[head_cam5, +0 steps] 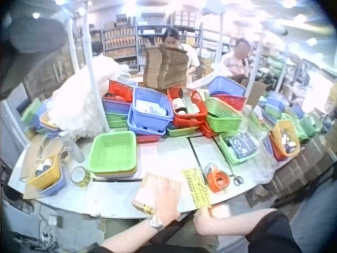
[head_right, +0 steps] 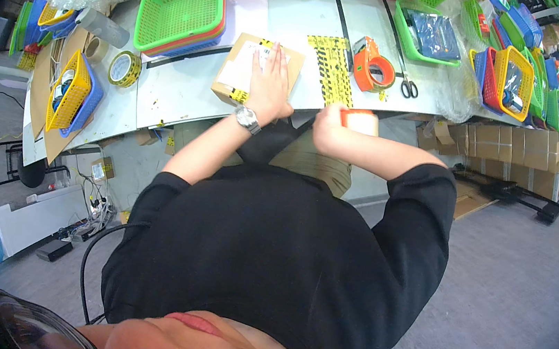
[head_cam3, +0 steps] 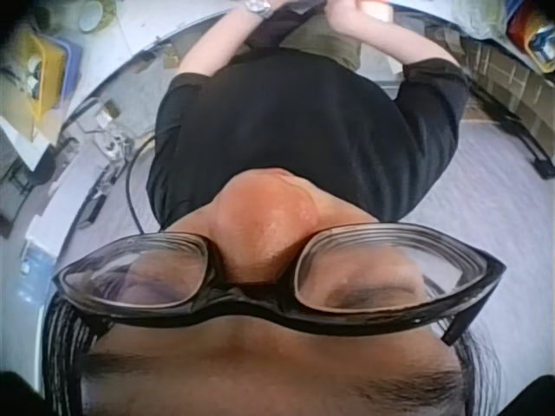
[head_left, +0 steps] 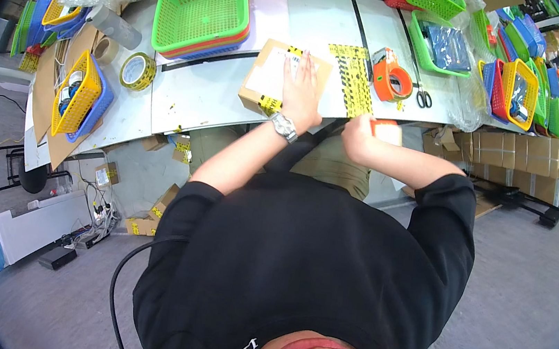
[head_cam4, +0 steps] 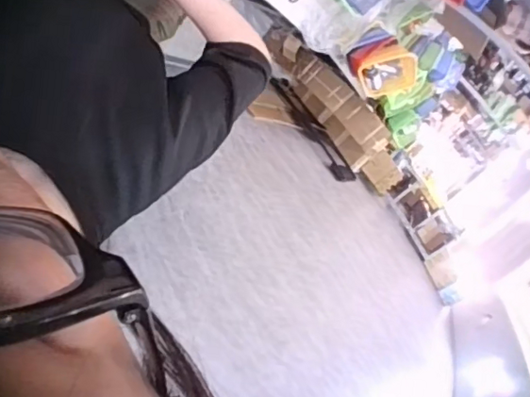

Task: The person affixes a shipping label to a small cardboard box and seals it with tape. They then wrap two cylindrical items in bubble wrap, secure the bundle with tape, and place it into a larger box, which is also taped shut.

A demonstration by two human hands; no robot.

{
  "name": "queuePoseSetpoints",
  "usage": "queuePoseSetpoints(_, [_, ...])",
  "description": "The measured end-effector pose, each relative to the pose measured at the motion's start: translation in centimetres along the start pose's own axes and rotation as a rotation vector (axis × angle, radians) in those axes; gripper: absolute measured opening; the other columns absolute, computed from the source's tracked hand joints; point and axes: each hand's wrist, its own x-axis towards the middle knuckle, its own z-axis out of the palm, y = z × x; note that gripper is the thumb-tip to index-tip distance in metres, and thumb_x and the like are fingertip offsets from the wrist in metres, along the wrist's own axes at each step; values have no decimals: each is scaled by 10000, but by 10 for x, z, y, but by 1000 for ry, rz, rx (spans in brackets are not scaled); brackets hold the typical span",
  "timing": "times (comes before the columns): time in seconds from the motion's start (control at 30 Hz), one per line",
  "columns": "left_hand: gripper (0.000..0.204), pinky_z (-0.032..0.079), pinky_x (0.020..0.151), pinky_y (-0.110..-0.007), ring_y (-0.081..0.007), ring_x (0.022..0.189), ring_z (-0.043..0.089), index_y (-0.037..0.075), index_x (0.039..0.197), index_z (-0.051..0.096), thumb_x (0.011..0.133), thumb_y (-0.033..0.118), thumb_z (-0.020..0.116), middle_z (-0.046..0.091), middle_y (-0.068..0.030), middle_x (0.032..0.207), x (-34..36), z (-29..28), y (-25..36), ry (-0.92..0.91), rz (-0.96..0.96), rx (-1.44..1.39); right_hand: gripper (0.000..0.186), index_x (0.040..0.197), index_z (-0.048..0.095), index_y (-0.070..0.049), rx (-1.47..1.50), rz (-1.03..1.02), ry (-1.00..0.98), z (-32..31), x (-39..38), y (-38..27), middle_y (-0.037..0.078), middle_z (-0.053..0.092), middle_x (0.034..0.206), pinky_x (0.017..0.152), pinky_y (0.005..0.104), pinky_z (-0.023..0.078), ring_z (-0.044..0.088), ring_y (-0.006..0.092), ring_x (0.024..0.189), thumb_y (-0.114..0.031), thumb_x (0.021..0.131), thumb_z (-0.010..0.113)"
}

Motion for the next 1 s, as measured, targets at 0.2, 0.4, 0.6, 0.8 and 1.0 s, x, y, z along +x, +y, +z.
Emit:
queuePoseSetpoints(0.2, [1027,136,1159,-580,-351,1488,86,13,1505,253,713,461,730,154,-212,1587,-15,-1,1,278,81,-263,681,1426,457,-293,850,319,515,45,-41,43,143,606,1103,786,428,541,656,323,978,-170,793,676])
queuePoseSetpoints(0.4, [701,127,1178,-519,-316,1466,193,88,1501,308,944,475,484,206,-143,1591,1,59,-72,375,215,-383,767,1440,453,-305,1273,297,1041,73,-78,39,129,573,1082,834,381,506,615,324,1000,-58,744,659])
queuePoseSetpoints(0.6, [612,316,1032,-409,-256,1247,428,12,1382,463,1012,484,342,444,-183,1360,-9,51,-70,394,85,-949,815,1408,508,-281,1225,8,1424,44,-72,39,113,560,1042,808,369,493,592,316,921,20,661,635])
queuePoseSetpoints(0.8, [482,478,709,-256,-127,750,649,-2,1107,637,1029,425,426,681,-65,823,-53,4,-58,-23,-37,-1979,875,1411,490,-345,957,-18,1385,18,-73,39,124,576,1030,757,391,487,586,306,896,-23,617,673])
queuePoseSetpoints(1.0, [289,471,568,-263,-89,611,591,-5,942,647,992,266,560,620,-31,679,-55,8,-48,178,-74,-1785,881,1424,460,-376,940,-35,1303,8,-72,35,130,566,1037,772,407,498,593,316,910,-40,643,693])
